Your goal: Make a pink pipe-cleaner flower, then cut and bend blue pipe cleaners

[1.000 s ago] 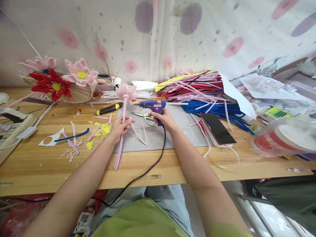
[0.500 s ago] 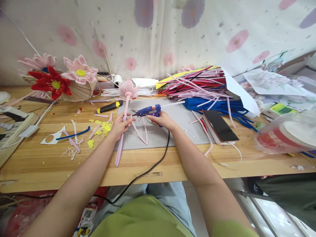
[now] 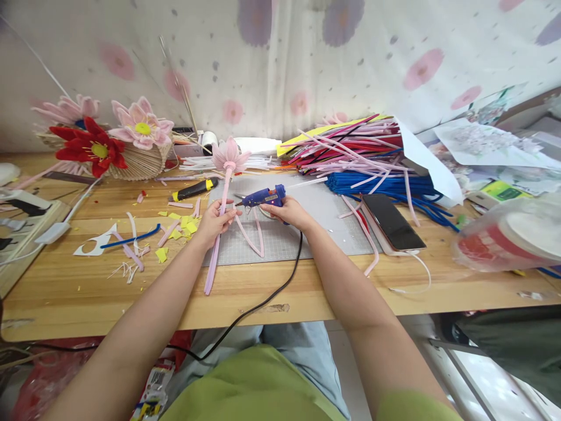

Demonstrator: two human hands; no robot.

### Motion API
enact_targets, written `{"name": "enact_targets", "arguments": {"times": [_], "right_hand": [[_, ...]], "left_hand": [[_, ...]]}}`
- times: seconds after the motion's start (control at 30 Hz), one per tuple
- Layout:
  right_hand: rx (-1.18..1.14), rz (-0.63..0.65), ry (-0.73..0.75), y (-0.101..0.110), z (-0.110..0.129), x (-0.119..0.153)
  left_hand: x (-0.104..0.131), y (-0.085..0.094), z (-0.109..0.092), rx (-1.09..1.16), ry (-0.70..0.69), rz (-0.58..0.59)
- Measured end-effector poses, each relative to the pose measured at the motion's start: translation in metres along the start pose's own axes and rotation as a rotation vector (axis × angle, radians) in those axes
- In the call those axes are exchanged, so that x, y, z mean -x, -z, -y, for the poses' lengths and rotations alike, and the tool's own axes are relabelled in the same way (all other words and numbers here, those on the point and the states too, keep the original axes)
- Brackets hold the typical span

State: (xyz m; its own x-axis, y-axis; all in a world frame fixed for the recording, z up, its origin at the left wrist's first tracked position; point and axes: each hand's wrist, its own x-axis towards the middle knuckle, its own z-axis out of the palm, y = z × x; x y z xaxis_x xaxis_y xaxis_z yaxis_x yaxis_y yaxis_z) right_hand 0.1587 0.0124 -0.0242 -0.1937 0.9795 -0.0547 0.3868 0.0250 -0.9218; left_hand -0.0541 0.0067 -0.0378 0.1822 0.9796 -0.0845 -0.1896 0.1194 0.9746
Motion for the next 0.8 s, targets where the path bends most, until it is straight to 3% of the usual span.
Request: {"name": "enact_targets", "arguments": {"times": [0.23, 0.47, 0.8], "right_hand": [[0.004, -0.024, -0.002, 0.0009, -0.0019, -0.0008], [0.025, 0.039, 0.014, 0.0042, 0.0011, 0.0014], [0.035, -0.017, -0.014, 0.0034, 0.0010, 0.0010]], "left_hand": [[-0.0001, -0.0010, -0.0002, -0.004, 0.007, 0.005], [0.0011, -0.0012, -0.0005, 0.001, 0.019, 0.000], [0.0006, -0.0019, -0.0013, -0.006, 0.026, -0.002]]}}
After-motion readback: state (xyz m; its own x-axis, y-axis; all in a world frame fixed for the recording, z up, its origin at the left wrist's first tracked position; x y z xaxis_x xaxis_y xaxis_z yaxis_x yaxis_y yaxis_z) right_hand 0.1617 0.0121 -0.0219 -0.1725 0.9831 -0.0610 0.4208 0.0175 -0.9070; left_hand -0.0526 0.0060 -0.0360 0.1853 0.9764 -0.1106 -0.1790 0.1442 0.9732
